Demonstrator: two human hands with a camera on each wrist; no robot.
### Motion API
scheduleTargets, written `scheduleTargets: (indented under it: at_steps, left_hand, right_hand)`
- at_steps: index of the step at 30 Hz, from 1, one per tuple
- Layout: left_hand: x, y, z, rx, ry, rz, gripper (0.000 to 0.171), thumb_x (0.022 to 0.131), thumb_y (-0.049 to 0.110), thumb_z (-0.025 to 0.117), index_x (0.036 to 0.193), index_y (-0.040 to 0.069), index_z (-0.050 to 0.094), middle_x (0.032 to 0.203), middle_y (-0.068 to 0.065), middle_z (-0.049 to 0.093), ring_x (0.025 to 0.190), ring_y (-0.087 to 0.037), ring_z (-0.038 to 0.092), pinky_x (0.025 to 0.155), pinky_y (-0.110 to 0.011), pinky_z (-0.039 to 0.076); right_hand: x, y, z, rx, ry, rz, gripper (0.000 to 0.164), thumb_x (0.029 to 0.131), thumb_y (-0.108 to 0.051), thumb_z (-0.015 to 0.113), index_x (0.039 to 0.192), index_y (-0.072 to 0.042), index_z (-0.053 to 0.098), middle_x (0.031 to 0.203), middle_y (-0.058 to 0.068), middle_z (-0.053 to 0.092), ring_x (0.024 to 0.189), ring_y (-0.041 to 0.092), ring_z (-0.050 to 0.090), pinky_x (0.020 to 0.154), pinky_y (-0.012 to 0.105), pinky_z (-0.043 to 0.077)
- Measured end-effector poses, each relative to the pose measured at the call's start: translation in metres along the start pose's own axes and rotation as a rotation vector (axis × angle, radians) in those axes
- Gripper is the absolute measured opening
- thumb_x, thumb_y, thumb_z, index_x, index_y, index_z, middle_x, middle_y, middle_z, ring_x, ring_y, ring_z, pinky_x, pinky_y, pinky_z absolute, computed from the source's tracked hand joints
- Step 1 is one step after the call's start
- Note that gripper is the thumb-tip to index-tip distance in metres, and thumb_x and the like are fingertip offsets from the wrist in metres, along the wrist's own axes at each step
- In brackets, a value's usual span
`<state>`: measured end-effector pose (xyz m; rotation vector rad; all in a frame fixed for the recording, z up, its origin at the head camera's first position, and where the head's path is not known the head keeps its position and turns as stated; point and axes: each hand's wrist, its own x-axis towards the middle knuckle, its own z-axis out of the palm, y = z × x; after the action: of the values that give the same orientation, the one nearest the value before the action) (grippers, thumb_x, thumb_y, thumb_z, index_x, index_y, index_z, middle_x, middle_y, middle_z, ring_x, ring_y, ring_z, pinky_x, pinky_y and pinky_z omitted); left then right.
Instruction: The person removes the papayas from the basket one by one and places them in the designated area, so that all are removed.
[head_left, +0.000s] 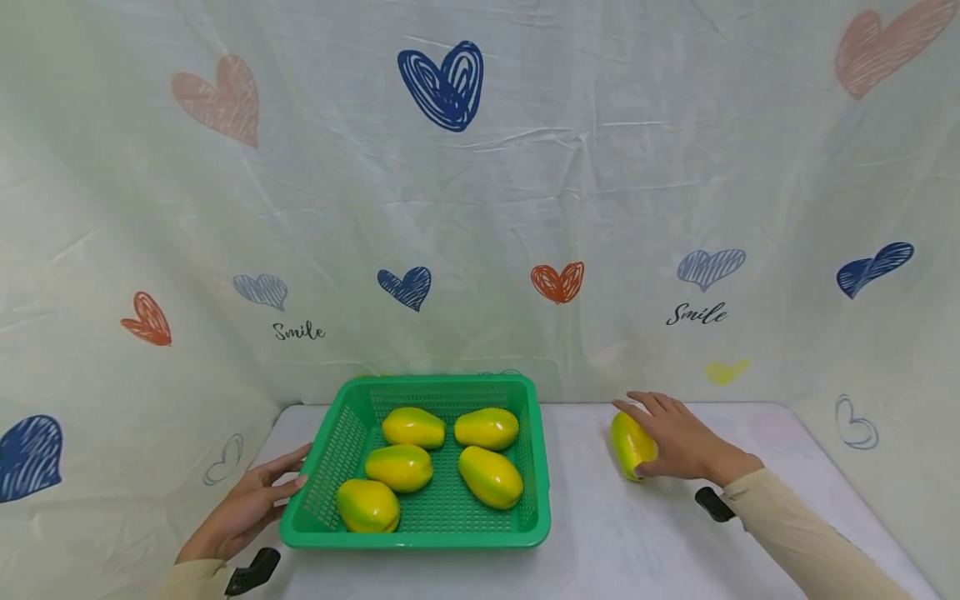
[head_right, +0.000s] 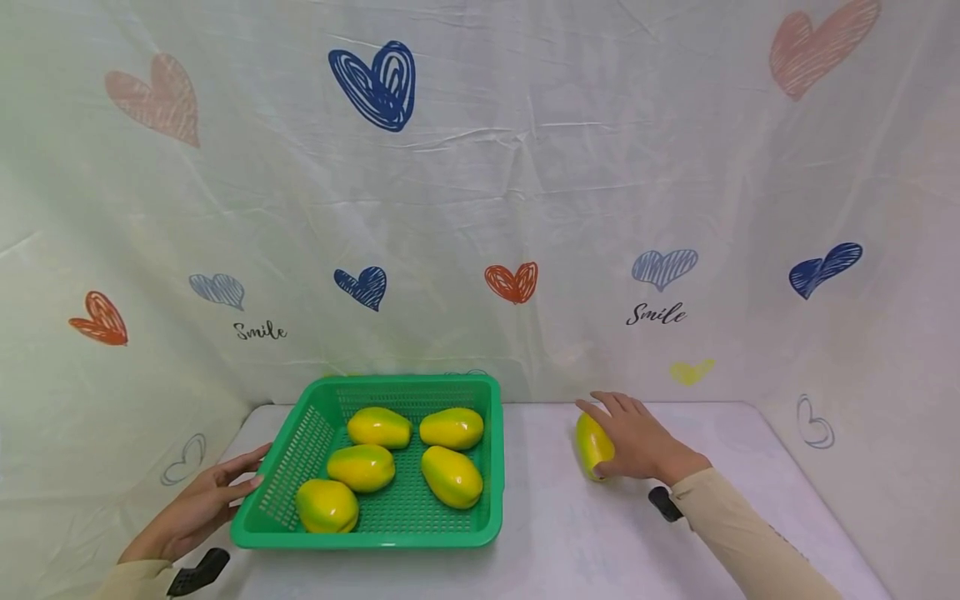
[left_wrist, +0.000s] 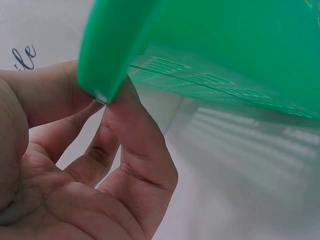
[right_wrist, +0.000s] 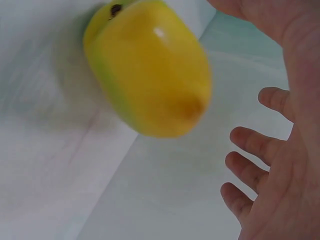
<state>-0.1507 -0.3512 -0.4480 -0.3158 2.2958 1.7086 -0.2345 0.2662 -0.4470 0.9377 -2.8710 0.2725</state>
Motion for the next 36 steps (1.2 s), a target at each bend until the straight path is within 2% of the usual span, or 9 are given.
scheduleTargets:
  at_steps: [10,16,22,27,36]
  left_hand:
    - [0.000,0.002,0.001,0.002,0.010,-0.005,0.067,0.109,0.011,0.059,0.166,0.001,0.024,0.147,-0.028,0.041,0.103,-0.020,0.065,0.093,-0.042,0.062]
    - [-0.001,0.001,0.001,-0.004,0.006,-0.002,0.066,0.109,0.010,0.058,0.166,0.002,0.024,0.146,-0.026,0.042,0.103,-0.020,0.065,0.092,-0.040,0.062]
    - [0.000,0.000,0.002,-0.006,0.016,-0.009,0.066,0.109,0.010,0.059,0.166,0.002,0.025,0.145,-0.025,0.043,0.102,-0.020,0.065,0.092,-0.039,0.062]
    - [0.001,0.000,0.002,-0.007,0.020,-0.013,0.067,0.109,0.011,0.060,0.166,0.002,0.025,0.144,-0.026,0.043,0.101,-0.019,0.065,0.091,-0.039,0.062]
    - [0.000,0.001,0.003,0.014,0.025,-0.007,0.068,0.109,0.013,0.061,0.165,0.001,0.026,0.143,-0.025,0.044,0.101,-0.020,0.065,0.092,-0.040,0.062]
  right_hand:
    - [0.014,-0.033,-0.024,0.012,-0.003,-0.062,0.097,0.075,-0.031,0.097,0.157,-0.011,0.050,0.155,0.023,0.048,0.139,0.048,0.046,0.114,0.071,0.040]
    - [0.026,-0.056,-0.033,-0.003,0.000,-0.160,0.097,0.078,-0.035,0.096,0.158,-0.012,0.047,0.158,0.020,0.045,0.142,0.044,0.044,0.116,0.067,0.040]
    - [0.040,-0.078,-0.037,-0.056,-0.014,-0.261,0.097,0.079,-0.041,0.095,0.159,-0.015,0.046,0.159,0.017,0.045,0.142,0.040,0.045,0.117,0.063,0.042]
    - [0.052,-0.093,-0.038,-0.114,-0.017,-0.339,0.095,0.079,-0.042,0.094,0.157,-0.013,0.048,0.157,0.017,0.048,0.140,0.037,0.048,0.115,0.060,0.044]
    - [0.070,-0.114,-0.034,-0.161,-0.042,-0.414,0.091,0.082,-0.042,0.092,0.157,-0.013,0.049,0.158,0.016,0.048,0.140,0.035,0.049,0.116,0.053,0.046]
